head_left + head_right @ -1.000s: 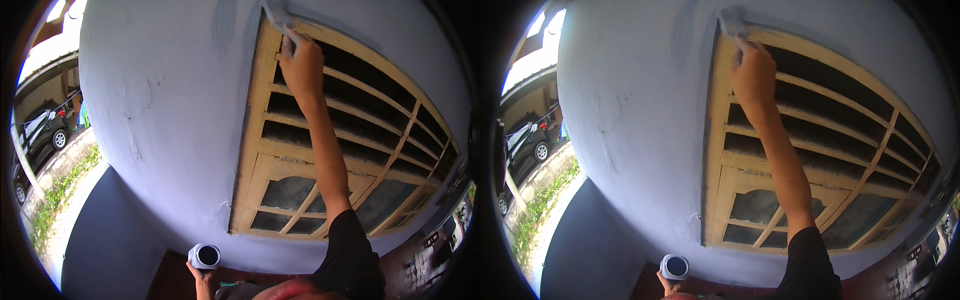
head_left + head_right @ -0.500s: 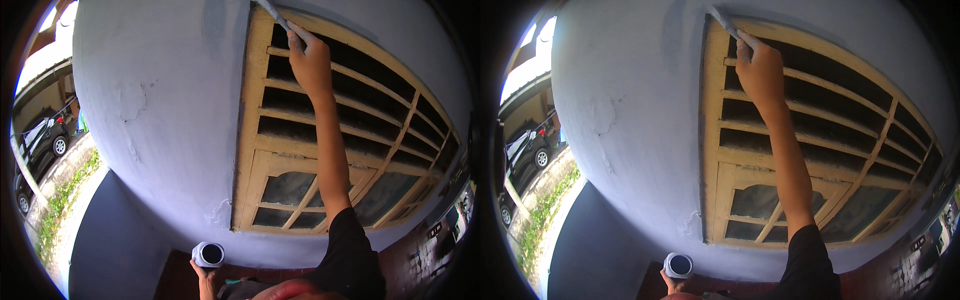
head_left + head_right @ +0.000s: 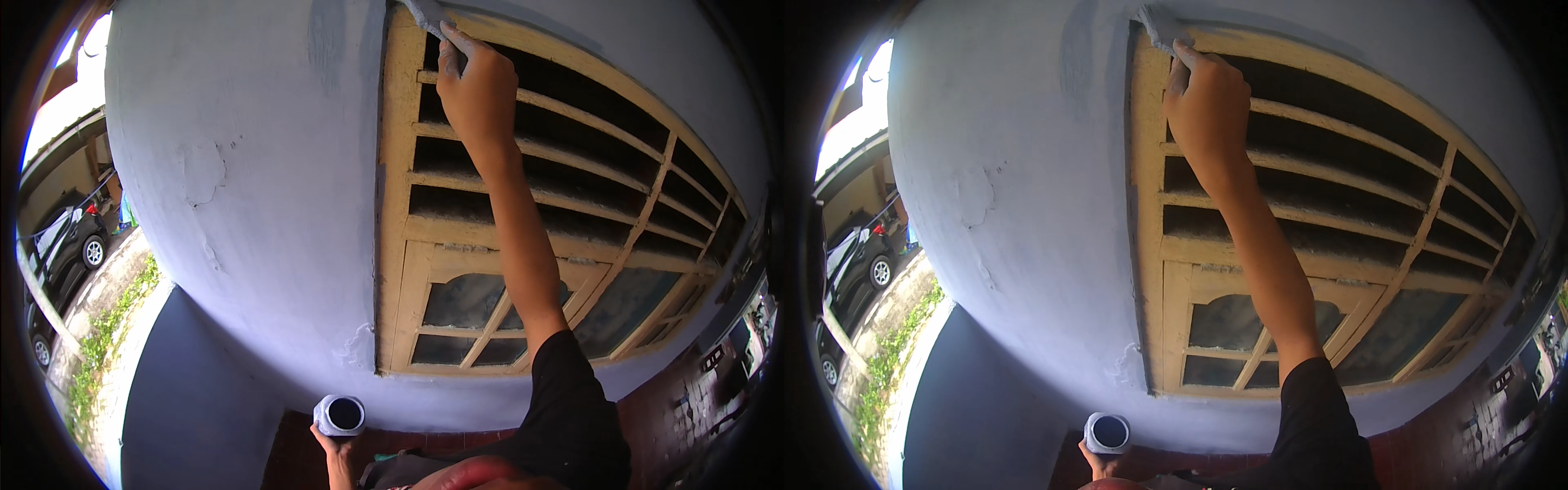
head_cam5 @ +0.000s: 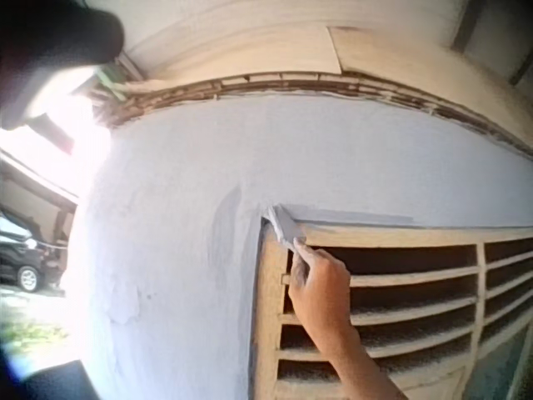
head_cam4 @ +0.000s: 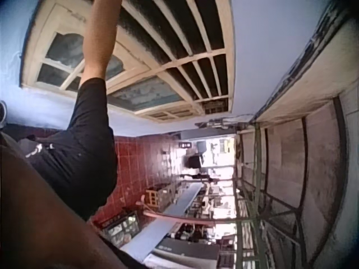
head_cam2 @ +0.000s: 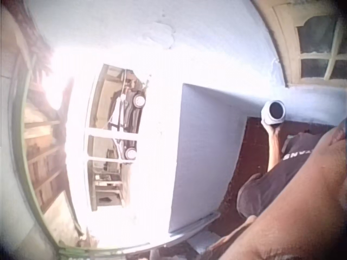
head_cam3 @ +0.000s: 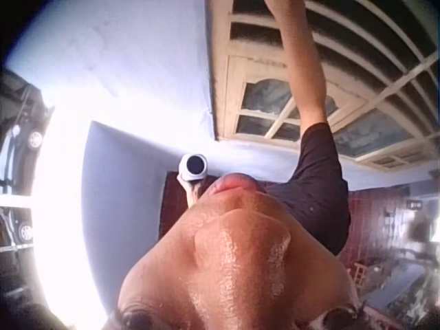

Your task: The person stands on a green plastic chair and uses a paintbrush to apply white paint to the wooden window frame and the wall area immediately surrounding it. They repeatedly dip the brush into a small container of paint held in the other hand.

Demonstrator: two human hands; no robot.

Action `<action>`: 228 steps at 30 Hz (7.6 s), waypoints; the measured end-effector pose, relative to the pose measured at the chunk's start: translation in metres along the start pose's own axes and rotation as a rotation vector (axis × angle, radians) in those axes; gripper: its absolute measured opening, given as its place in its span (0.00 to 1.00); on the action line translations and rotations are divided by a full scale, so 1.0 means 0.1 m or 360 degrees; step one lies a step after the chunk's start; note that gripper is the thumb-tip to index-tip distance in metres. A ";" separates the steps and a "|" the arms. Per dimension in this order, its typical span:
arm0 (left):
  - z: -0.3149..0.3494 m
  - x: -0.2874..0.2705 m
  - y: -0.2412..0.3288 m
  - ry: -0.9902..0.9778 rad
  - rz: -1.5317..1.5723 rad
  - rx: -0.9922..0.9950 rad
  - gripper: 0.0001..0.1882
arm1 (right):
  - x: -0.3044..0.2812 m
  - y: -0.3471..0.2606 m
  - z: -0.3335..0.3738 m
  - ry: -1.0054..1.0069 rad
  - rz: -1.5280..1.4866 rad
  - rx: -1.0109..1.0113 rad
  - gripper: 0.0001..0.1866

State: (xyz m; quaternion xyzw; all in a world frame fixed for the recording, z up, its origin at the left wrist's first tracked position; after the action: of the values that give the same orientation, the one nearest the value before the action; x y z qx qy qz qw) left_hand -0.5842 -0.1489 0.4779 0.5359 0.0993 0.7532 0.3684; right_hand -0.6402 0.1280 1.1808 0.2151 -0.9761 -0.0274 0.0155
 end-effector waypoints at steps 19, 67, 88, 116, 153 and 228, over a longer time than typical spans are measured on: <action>-0.14 -0.10 -0.40 -0.0176 0.0069 -0.0187 0.39 | 0.38 -0.16 -0.21 -0.0161 0.0217 -0.0322 0.14; -0.03 0.49 -0.66 -0.0235 0.0148 -0.0573 0.36 | -2.16 0.81 0.02 0.0065 0.0854 -0.0067 0.15; 0.26 1.31 -0.83 -0.0076 -0.0168 -0.0507 0.22 | -3.01 1.29 0.17 0.0236 0.0748 0.0376 0.17; 0.39 1.67 -0.78 -0.0381 -0.0463 -0.0180 0.28 | -4.00 1.92 0.07 0.0383 0.1107 0.0457 0.17; 0.43 1.67 -1.35 -0.0447 -0.0477 -0.0277 0.12 | -3.03 1.94 0.44 0.0534 0.0534 -0.0003 0.14; -0.22 1.22 -1.01 -0.0242 -0.0214 -0.0721 0.31 | -2.08 0.94 0.25 0.0100 0.0717 -0.0120 0.13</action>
State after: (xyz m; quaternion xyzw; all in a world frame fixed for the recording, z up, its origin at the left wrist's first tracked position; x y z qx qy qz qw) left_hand -0.5769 0.0090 0.5033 0.4870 -0.0646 0.6874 0.5350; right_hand -0.4921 0.3017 1.1574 -0.0084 -0.9968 -0.0531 0.0598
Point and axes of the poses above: each hand's wrist, its own z-axis away from the middle knuckle, its own x-axis out of the palm, y = z × x, the point moved 4 cm from there along -z, towards the middle knuckle, and after that the axes turned 12 degrees about -z, right-handed, at the moved point
